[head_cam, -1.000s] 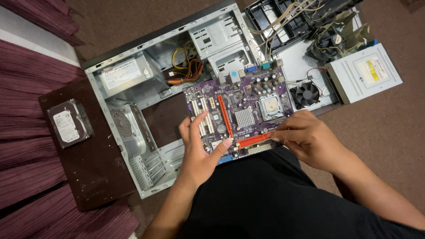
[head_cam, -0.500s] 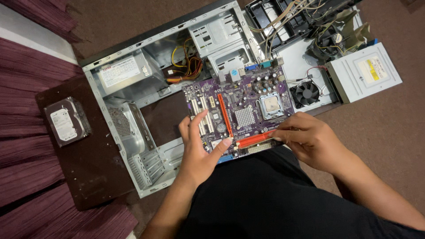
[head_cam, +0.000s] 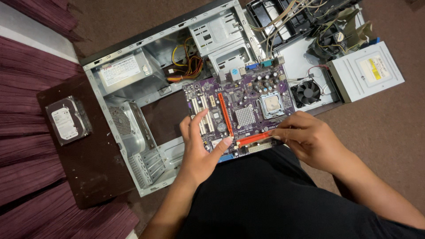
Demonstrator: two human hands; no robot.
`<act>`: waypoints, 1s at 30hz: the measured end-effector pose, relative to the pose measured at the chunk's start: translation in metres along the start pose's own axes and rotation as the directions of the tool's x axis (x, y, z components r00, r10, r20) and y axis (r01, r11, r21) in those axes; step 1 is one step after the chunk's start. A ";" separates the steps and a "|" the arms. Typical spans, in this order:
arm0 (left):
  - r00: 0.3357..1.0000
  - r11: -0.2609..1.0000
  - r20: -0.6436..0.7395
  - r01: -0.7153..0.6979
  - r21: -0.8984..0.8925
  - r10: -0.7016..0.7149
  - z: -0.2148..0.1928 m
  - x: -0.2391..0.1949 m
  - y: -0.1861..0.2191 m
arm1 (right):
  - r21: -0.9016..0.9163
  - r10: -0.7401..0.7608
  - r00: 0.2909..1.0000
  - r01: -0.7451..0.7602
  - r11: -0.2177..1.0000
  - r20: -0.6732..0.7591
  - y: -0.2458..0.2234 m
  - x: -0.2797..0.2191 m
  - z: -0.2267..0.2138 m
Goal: The person installs a CPU into the motherboard socket and secures it. Then they insert a RAM stick into a DIMM slot and press it down. Finally, they place a CPU cooler over the processor and align it on the motherboard.
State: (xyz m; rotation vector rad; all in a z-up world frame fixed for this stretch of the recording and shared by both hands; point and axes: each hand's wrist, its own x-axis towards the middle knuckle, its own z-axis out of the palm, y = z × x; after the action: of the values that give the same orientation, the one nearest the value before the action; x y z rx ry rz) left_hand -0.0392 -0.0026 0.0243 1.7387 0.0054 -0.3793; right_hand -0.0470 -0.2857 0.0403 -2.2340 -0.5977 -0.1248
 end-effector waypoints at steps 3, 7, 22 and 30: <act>1.000 1.000 0.005 -0.001 0.023 0.001 0.001 -0.003 -0.003 | -0.006 0.008 1.000 -0.008 1.000 0.009 0.001 -0.001 0.000; 1.000 1.000 -0.006 -0.006 0.010 0.006 0.000 -0.001 -0.002 | -0.020 -0.010 1.000 0.010 1.000 0.013 0.003 -0.001 0.001; 0.999 0.999 0.026 -0.026 0.022 0.025 0.000 0.003 -0.003 | 0.002 0.009 1.000 -0.009 1.000 -0.021 0.006 -0.004 0.003; 0.997 0.995 0.023 -0.077 0.058 0.076 0.001 0.001 -0.014 | 0.176 0.113 0.993 -0.106 0.979 -0.032 -0.002 -0.001 -0.010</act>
State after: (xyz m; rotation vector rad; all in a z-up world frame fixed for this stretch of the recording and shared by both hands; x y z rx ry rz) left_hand -0.0412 -0.0005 0.0103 1.7872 -0.0876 -0.3440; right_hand -0.0473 -0.2922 0.0479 -2.0835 -0.4447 -0.0599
